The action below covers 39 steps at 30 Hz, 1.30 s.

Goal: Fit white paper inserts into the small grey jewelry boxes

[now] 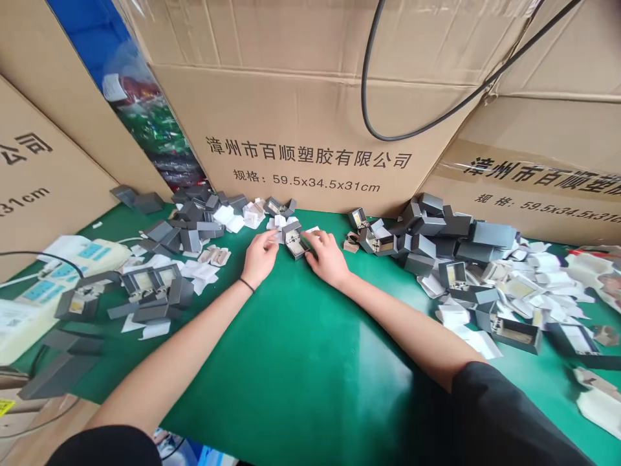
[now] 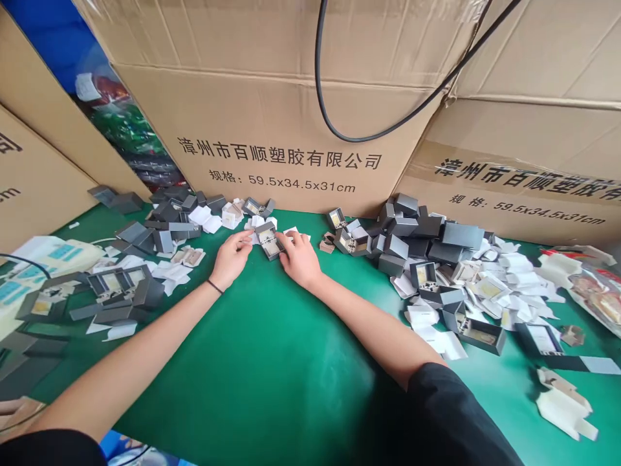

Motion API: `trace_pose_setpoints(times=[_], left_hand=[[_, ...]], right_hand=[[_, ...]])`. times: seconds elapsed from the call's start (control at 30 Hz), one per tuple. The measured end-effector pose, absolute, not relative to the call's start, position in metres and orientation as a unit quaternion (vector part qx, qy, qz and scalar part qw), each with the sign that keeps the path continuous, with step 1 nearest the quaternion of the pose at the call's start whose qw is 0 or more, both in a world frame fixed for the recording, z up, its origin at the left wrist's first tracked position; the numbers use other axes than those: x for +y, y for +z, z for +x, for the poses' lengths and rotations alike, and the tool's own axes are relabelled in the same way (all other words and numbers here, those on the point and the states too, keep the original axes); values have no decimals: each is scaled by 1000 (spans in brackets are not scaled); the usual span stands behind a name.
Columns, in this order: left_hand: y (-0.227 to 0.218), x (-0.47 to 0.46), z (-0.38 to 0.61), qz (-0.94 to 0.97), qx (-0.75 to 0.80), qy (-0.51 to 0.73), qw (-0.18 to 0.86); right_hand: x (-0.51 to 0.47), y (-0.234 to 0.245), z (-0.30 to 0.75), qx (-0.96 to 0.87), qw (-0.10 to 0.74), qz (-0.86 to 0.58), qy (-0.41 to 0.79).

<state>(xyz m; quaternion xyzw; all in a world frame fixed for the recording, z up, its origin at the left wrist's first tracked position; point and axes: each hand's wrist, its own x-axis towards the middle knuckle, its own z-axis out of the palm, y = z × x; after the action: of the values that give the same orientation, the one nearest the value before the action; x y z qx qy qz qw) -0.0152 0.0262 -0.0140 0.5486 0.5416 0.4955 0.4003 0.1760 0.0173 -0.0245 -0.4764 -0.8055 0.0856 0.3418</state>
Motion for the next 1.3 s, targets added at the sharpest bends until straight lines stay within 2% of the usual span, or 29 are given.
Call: trace_pose_setpoints(times=[0.1,0.17,0.33,0.43,0.5,0.57,0.67,0.77,0.83,0.9,1.0,1.07,1.17,1.3], left_hand=[[-15,17,-21,588,561,463,353],[-14,8,-26,588,552,460,370],[-6,-4,-48,539,441,434,572],[-6,2,-56,481,410,455,627],[-7,9,-56,414,423,531,606],[-6,14,-55,351,446,588,576],[-3,17,-53,318,468,605,560],[-1,15,-55,318,469,593,571],[-1,13,-55,315,451,592,589],[-1,9,-51,312,425,589,612],[2,6,-32,306,393,581,643],[4,8,-12,306,370,569,667],[4,18,19,303,343,535,710],[-2,32,39,320,361,483,731]], right_hand=[[12,-26,173,-847,254,-464,55],[8,-28,172,-856,253,-445,76],[5,-27,161,-892,306,-303,139],[20,-18,149,-910,293,-237,173],[36,-11,143,-900,289,-265,189],[54,-5,138,-882,280,-349,149],[70,-3,132,-890,188,-414,35],[71,-8,127,-905,125,-406,-8],[64,-11,127,-895,152,-419,7],[56,-14,132,-855,232,-458,77],[44,-14,146,-712,380,-508,300],[36,-14,158,-598,445,-496,446],[23,-16,179,-512,485,-464,537],[10,-22,201,-544,467,-457,526]])
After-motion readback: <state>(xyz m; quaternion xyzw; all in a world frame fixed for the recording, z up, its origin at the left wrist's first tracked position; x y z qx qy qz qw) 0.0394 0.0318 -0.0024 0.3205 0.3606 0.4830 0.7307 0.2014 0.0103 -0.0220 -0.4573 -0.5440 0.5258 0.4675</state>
